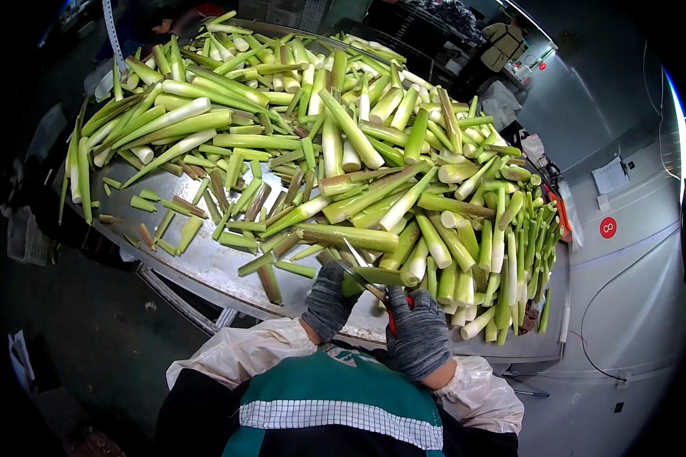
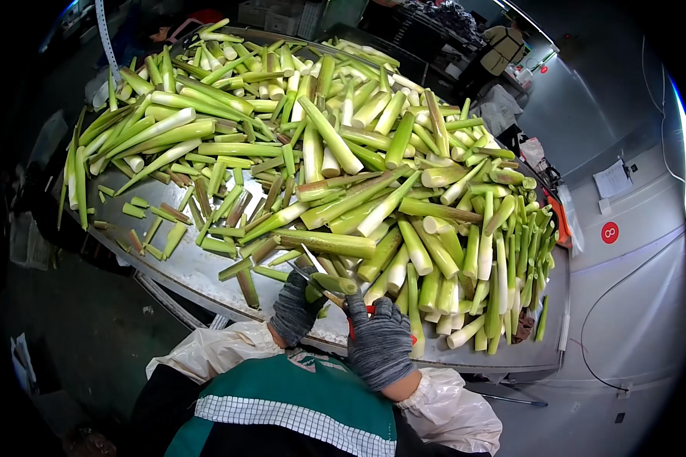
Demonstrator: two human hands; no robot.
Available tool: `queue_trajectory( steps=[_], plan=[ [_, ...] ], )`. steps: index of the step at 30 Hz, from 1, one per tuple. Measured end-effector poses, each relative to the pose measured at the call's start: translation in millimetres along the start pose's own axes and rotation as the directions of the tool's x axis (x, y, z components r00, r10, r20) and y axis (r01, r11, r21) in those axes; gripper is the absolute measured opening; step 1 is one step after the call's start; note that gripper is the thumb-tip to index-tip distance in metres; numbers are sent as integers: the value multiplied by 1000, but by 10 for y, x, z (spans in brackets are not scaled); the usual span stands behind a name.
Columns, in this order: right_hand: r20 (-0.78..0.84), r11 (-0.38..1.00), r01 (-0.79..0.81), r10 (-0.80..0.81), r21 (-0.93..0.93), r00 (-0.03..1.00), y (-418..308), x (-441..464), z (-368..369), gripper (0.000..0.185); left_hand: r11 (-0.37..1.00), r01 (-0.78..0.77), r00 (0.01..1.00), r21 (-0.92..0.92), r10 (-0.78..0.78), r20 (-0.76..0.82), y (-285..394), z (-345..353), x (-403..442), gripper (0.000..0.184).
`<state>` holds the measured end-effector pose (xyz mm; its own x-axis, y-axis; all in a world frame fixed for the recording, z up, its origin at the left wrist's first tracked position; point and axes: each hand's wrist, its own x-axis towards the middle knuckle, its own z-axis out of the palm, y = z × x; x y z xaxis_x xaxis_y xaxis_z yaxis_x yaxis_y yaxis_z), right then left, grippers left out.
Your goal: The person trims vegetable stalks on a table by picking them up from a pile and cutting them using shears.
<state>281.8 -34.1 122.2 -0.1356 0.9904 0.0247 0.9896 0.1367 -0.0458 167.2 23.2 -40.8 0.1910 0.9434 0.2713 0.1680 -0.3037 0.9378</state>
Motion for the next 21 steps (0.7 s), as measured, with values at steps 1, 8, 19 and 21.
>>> queue_trajectory(
  steps=[1,8,19,21],
  plan=[
    [-10,999,41,-41,-1,999,25,8,4,45,1000,2,1000,-2,-2,3,-11,14,-8,36],
    [102,999,38,-41,27,994,129,81,-19,52,991,40,999,-131,-44,-26,70,-47,43,38],
    [328,456,-282,-23,844,944,454,566,237,47,644,442,897,-624,-294,331,-61,-837,579,27],
    [275,477,-231,-23,848,961,437,613,311,44,643,491,867,-588,-296,400,-125,-862,649,31]
  ],
)
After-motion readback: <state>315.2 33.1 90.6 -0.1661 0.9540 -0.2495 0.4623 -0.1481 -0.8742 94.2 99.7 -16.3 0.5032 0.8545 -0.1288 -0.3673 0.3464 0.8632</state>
